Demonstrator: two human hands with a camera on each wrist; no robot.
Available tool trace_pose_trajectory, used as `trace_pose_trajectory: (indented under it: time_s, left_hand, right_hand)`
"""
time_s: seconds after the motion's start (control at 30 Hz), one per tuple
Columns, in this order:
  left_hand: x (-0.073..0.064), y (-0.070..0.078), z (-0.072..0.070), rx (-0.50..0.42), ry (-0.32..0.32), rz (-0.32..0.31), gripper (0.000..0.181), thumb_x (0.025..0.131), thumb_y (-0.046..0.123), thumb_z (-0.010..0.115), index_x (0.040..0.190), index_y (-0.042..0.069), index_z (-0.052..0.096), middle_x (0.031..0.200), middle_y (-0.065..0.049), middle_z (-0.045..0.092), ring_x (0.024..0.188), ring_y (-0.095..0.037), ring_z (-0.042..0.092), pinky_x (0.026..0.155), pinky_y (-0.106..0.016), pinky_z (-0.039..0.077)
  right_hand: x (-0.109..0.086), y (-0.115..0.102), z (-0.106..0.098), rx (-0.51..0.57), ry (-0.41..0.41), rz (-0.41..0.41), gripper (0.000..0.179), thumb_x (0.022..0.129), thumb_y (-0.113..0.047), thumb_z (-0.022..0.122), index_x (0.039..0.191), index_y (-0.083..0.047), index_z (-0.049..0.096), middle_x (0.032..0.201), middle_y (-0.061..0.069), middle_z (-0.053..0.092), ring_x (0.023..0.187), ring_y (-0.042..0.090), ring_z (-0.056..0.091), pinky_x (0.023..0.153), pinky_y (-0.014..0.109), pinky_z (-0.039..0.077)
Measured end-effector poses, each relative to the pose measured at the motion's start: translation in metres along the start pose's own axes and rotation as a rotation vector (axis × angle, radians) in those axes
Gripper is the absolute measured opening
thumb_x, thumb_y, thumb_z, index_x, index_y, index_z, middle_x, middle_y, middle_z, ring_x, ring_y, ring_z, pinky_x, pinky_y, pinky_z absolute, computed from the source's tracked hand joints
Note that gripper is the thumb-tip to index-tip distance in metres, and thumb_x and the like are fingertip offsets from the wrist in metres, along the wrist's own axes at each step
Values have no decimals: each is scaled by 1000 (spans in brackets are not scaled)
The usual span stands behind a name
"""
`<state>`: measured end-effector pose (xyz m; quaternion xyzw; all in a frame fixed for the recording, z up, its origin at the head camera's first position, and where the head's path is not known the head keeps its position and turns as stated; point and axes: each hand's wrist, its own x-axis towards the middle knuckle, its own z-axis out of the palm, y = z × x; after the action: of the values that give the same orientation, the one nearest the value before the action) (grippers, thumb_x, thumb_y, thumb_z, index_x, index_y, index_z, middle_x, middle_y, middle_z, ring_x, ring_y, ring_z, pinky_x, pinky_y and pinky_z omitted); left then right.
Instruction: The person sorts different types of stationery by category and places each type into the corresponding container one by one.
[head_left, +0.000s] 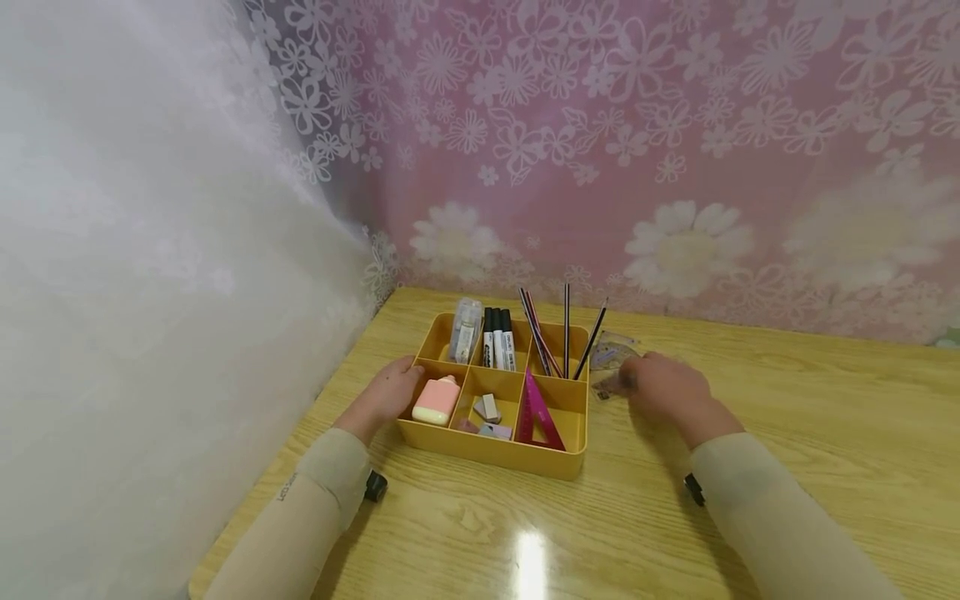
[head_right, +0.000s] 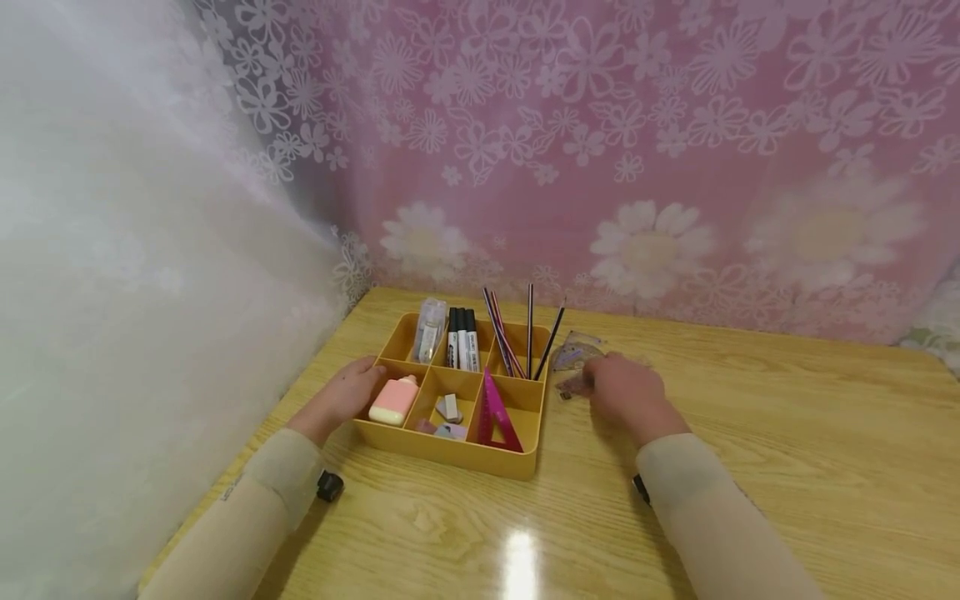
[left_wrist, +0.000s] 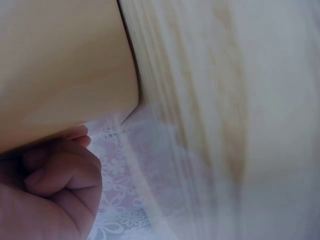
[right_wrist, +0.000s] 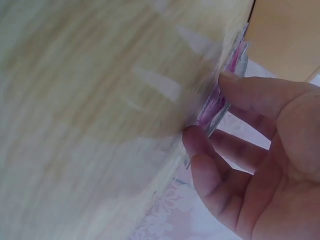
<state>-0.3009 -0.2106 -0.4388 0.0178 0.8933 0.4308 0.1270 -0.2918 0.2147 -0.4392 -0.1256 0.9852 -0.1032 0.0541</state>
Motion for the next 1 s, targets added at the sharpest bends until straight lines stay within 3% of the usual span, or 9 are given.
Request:
trace_pose_trajectory:
  time_s: [0.23, 0.5, 0.77, 1.0]
  left_hand:
    - [1, -1, -1, 13, 4, 28, 48, 111, 33, 31, 147, 8, 51, 145, -13, 53, 135, -33, 47, 114, -57, 32]
    - [-1, 0, -1, 26, 7, 20, 48, 111, 33, 31, 146, 8, 51, 145, -13, 53, 135, -33, 47, 113, -57, 32]
    - [-1, 0, -1, 8, 10, 0, 49, 110, 35, 31, 147, 8, 50, 147, -13, 51, 137, -34, 45, 114, -57, 31]
    - [1, -1, 0, 8, 7, -2, 50, 110, 35, 31, 148, 8, 49, 147, -13, 51, 137, -34, 45, 114, -57, 32]
  right_hand:
    - [2, -1, -2, -42, -4, -8, 22, 95, -17, 65, 114, -18, 74, 105, 7, 67, 92, 32, 65, 65, 53, 53]
    - [-2, -1, -9, 8, -31, 19, 29, 98, -23, 59, 123, -16, 72, 120, 16, 69, 100, 38, 66, 71, 56, 54]
    - [-19, -12, -32, 94, 168, -25, 31, 104, -27, 55, 124, -11, 72, 116, 13, 67, 98, 32, 65, 76, 54, 53]
    - [-35, -43, -54, 279, 235, -88, 26, 103, -24, 57, 124, -10, 65, 96, 3, 69, 69, 17, 59, 61, 38, 49]
